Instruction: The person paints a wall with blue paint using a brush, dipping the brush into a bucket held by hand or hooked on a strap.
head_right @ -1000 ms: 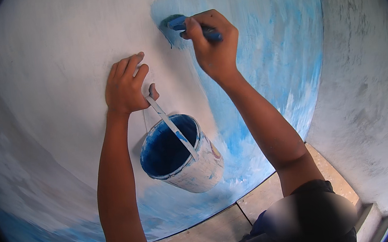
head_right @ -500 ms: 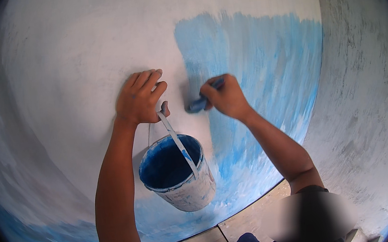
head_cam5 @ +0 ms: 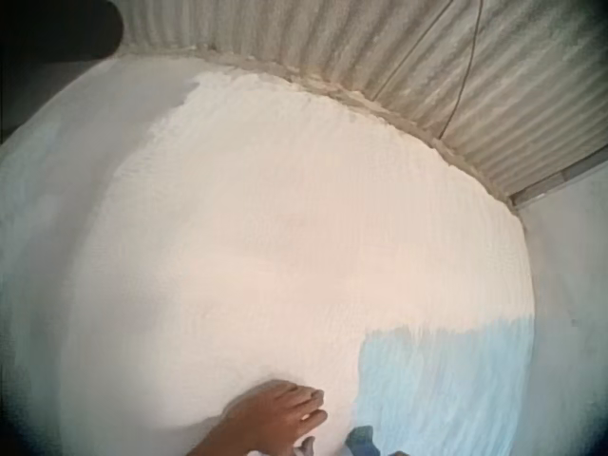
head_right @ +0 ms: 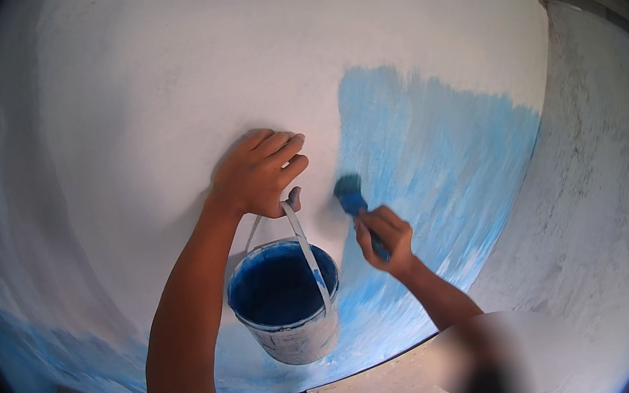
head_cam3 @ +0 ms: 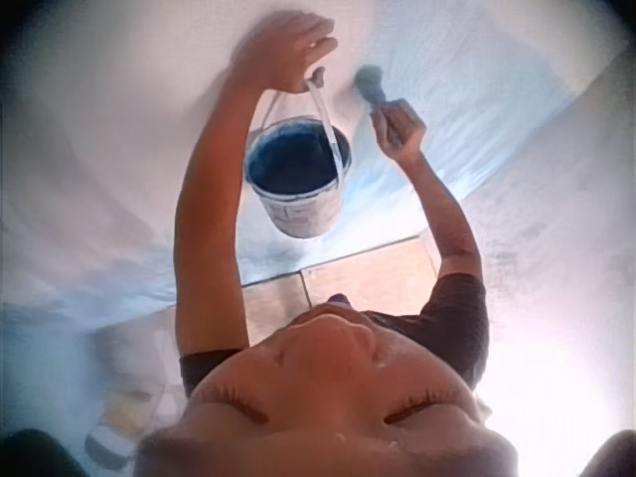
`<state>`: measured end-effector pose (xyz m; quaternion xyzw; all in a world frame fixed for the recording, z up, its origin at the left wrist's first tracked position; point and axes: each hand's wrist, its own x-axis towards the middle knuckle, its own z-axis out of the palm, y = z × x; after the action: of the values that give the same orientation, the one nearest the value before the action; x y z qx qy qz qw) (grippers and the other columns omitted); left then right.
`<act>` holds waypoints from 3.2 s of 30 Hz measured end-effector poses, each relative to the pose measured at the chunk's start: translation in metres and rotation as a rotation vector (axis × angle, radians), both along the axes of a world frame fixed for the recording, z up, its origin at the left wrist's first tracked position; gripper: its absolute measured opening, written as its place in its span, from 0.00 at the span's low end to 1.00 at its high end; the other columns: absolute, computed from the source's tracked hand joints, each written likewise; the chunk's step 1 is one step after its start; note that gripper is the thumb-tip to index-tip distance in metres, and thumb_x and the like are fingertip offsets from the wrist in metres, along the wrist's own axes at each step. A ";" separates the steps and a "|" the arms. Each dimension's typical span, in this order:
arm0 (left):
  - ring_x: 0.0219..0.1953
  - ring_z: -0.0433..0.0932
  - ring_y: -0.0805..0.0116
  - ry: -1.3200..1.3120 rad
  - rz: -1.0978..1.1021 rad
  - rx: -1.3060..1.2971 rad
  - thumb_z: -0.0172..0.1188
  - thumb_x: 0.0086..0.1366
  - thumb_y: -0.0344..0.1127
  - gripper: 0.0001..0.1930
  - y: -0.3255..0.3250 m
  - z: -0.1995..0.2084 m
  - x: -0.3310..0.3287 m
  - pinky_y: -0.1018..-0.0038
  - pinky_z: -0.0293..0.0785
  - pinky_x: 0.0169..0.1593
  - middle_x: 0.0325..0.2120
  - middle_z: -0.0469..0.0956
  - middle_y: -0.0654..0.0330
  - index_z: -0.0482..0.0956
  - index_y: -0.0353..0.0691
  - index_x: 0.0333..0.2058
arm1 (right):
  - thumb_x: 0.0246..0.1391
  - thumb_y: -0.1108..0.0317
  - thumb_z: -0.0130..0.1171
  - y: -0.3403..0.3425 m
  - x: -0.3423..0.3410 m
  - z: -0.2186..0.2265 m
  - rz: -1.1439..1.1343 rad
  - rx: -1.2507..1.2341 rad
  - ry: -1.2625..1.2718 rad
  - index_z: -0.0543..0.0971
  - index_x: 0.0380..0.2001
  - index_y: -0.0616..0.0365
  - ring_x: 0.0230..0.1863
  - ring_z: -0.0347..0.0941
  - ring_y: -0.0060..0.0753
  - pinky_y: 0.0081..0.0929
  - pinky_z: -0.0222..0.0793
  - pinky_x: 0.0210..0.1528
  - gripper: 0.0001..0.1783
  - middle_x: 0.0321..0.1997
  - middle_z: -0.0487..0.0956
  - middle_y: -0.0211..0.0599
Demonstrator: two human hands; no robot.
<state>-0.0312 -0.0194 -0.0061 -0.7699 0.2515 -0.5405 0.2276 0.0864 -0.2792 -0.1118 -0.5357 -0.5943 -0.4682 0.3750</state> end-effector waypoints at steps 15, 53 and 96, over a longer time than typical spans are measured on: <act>0.54 0.77 0.62 -0.015 0.090 0.022 0.76 0.43 0.49 0.23 0.006 0.000 -0.005 0.65 0.75 0.58 0.50 0.82 0.59 0.84 0.44 0.36 | 0.71 0.68 0.57 0.023 -0.002 0.107 0.306 0.408 0.188 0.83 0.32 0.68 0.33 0.83 0.30 0.25 0.80 0.35 0.15 0.28 0.80 0.36; 0.53 0.78 0.62 -0.026 0.028 0.026 0.70 0.44 0.46 0.18 0.007 -0.001 -0.002 0.67 0.75 0.56 0.51 0.82 0.56 0.84 0.43 0.34 | 0.70 0.68 0.56 0.019 -0.023 0.109 0.399 0.385 0.417 0.80 0.32 0.64 0.40 0.85 0.36 0.39 0.87 0.49 0.12 0.37 0.80 0.38; 0.67 0.73 0.65 -0.056 0.223 0.047 0.61 0.50 0.46 0.12 0.004 0.004 0.000 0.61 0.71 0.64 0.61 0.80 0.62 0.82 0.48 0.31 | 0.56 0.74 0.59 0.045 -0.027 -0.085 0.221 0.485 0.724 0.84 0.32 0.69 0.38 0.80 0.39 0.33 0.74 0.39 0.08 0.36 0.81 0.49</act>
<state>-0.0308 -0.0156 -0.0024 -0.7721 0.1705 -0.5272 0.3111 0.0598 -0.2343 -0.1973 -0.4951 -0.3514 -0.3334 0.7213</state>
